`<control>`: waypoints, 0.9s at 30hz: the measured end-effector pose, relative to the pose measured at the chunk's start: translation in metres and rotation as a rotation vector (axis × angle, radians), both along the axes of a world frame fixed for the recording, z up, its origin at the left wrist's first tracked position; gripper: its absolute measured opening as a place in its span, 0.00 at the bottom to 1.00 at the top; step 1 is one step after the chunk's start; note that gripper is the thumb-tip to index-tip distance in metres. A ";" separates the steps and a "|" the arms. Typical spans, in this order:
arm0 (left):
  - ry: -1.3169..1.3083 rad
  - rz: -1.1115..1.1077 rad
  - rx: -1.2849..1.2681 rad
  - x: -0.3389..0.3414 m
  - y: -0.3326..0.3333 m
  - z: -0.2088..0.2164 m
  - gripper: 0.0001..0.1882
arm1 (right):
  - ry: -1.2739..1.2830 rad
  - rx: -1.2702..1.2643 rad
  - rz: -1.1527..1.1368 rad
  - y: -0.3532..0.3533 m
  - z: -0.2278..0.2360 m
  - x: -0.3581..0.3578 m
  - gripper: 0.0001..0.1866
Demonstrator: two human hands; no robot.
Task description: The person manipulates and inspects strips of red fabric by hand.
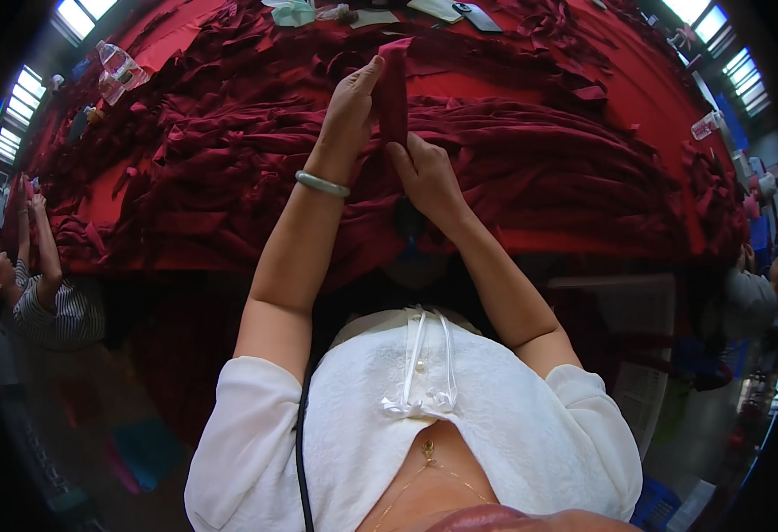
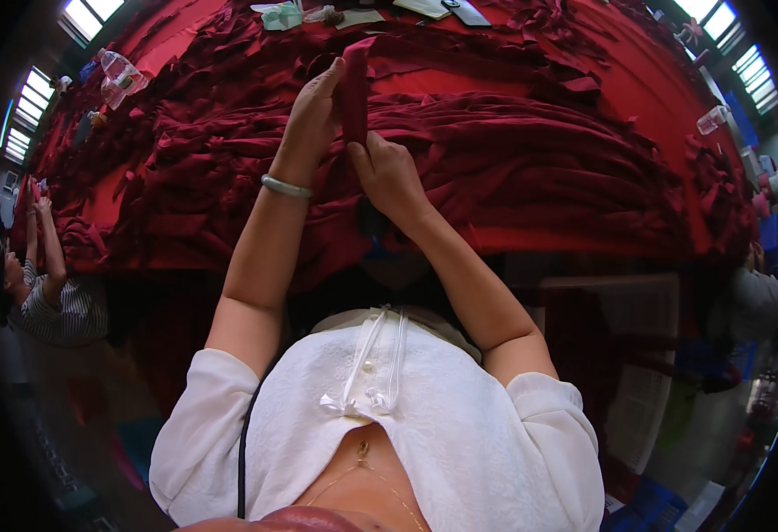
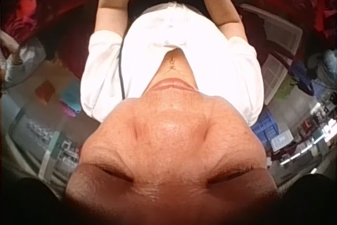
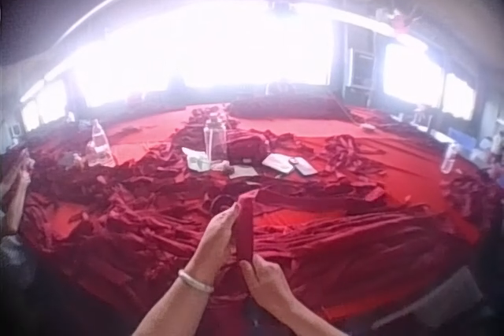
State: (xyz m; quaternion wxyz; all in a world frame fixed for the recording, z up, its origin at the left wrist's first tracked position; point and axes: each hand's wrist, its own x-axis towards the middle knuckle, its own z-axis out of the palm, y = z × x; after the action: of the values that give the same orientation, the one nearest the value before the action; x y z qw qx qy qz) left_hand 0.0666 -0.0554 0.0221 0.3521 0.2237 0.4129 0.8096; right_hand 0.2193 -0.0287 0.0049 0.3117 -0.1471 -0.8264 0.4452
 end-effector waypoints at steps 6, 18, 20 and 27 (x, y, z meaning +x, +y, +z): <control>0.054 0.117 0.065 0.026 0.002 -0.031 0.06 | 0.048 -0.019 -0.093 0.062 -0.001 -0.026 0.21; -0.072 -0.062 -0.014 0.007 -0.001 0.011 0.15 | -0.024 -0.097 0.025 0.012 -0.007 0.002 0.13; -0.048 -0.135 0.008 -0.005 0.018 0.013 0.15 | -0.039 -0.048 0.059 0.015 -0.012 0.011 0.13; 0.060 -0.161 -0.054 0.036 -0.013 -0.022 0.16 | 0.021 -0.711 0.141 0.111 0.028 -0.090 0.31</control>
State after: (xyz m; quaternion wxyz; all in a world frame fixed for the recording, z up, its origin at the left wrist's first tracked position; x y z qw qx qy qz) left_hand 0.1028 -0.0681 -0.0002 0.4096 0.2705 0.4257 0.7602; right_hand 0.1298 0.0827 0.0333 0.2180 -0.1846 -0.6248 0.7266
